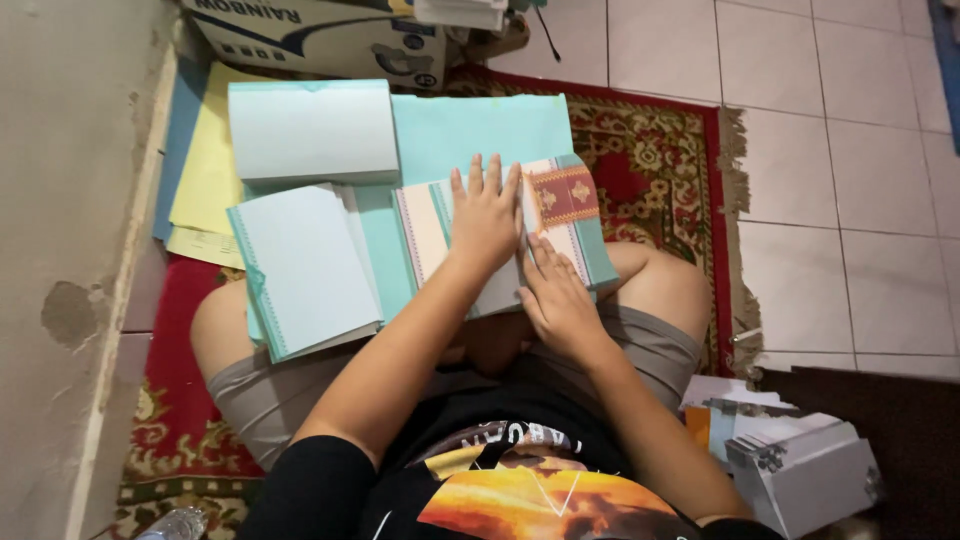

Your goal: Inserting decorative cards into paper folders and stacking them

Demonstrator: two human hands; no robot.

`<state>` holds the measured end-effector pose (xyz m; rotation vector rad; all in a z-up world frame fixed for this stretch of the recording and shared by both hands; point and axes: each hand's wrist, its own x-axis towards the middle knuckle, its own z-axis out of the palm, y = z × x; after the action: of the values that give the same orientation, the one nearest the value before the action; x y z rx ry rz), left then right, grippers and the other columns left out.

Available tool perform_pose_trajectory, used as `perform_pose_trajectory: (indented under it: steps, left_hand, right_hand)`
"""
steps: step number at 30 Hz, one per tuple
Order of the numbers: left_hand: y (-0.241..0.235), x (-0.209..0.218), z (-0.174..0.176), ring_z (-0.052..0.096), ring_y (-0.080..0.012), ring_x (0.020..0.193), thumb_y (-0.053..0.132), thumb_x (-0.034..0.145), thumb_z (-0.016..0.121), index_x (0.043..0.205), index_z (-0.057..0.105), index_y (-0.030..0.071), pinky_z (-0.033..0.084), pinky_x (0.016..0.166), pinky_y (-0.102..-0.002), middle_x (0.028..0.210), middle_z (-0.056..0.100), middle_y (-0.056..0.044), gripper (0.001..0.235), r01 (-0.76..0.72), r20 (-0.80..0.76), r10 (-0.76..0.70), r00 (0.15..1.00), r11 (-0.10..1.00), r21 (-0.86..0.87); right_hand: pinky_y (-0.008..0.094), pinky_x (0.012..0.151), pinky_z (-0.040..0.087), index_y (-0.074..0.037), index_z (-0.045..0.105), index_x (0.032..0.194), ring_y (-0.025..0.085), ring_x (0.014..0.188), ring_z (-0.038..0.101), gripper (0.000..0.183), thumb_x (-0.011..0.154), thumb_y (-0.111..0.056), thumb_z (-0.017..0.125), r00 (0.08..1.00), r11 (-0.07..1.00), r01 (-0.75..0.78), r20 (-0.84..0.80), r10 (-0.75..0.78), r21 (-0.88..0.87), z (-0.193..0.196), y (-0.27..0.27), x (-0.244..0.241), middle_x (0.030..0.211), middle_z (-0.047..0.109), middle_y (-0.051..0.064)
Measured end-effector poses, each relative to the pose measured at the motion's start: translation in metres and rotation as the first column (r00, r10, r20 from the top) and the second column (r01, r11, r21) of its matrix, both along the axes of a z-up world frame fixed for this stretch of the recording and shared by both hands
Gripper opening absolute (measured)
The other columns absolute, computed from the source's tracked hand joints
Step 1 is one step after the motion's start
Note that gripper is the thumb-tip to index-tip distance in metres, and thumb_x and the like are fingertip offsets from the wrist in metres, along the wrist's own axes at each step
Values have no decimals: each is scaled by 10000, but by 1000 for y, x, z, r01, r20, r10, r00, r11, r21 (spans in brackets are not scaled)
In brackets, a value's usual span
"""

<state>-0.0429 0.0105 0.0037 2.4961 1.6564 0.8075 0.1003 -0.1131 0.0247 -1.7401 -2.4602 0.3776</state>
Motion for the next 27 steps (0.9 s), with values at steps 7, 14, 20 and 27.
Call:
perform_pose_trajectory:
  steps: [7,14,20,27]
  left_hand:
    - [1,-6,-5,417,-385,1437,234,903,500,1453,525,1,247,1170,-615,1495,512,-199,598,7,21,-7,1000,1000,-18]
    - [15,-5,-17,523,-366,1323,215,859,501,1369,579,-29,339,1111,-542,1368,593,-203,571,-55,88,46,995,993,101]
    - [12,-6,-22,537,-358,1304,217,867,508,1364,580,-16,355,1104,-532,1351,600,-195,554,-62,98,53,994,993,99]
    - [16,-5,-18,537,-348,1276,190,835,546,1341,584,-25,350,1098,-513,1316,609,-191,551,-57,120,42,992,991,124]
  right_hand:
    - [486,1231,201,-75,268,1622,316,1535,269,645,1021,-250,423,995,994,-56,82,48,93,-15,71,6,1677,278,153]
    - [432,1251,150,-65,310,1605,269,1541,276,644,1007,-295,381,978,958,-129,191,81,255,-27,126,-2,1675,296,126]
    - [450,1236,180,-51,289,1603,288,1547,248,685,984,-321,399,978,962,-125,192,79,244,-32,65,6,1686,258,144]
    - [480,1223,166,-73,193,1636,303,1552,198,723,993,-326,407,986,994,-34,166,16,107,-17,28,6,1709,176,129]
